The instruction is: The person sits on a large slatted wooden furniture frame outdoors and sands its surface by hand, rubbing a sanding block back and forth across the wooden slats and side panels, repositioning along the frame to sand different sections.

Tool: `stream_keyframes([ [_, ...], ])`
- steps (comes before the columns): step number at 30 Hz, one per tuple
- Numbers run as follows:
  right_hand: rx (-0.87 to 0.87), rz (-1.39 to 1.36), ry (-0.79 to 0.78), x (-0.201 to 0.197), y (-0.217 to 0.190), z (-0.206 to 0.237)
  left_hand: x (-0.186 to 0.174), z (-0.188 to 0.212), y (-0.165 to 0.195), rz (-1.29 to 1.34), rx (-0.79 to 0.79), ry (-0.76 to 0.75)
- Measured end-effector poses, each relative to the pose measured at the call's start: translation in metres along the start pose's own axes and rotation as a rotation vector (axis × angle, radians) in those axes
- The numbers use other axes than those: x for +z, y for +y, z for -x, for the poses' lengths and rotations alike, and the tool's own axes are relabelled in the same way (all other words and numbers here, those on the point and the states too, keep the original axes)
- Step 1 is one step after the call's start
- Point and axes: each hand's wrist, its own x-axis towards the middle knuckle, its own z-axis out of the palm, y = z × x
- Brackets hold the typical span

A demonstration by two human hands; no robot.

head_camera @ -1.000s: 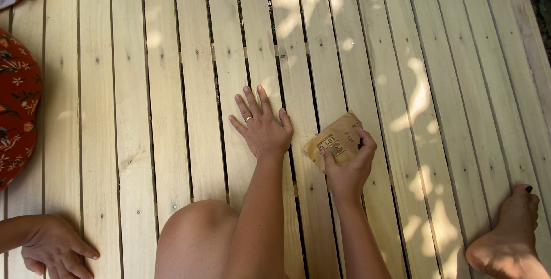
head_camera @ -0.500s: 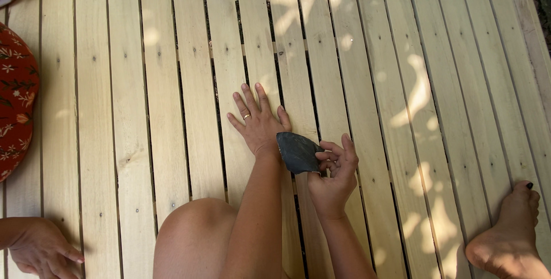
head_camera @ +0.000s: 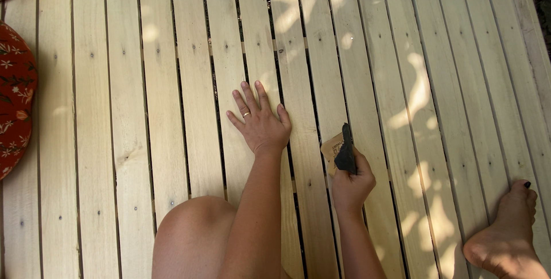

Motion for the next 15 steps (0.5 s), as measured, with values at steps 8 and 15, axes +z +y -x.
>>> stream_keyframes([
  [8, -0.221, 0.29, -0.173, 0.005, -0.028, -0.014, 0.0, 0.0, 0.0, 0.018, -0.002, 0.0],
  [15, -0.208, 0.425, -0.223, 0.009, 0.002, -0.01, 0.005, 0.0, 0.0, 0.031, 0.009, 0.036],
])
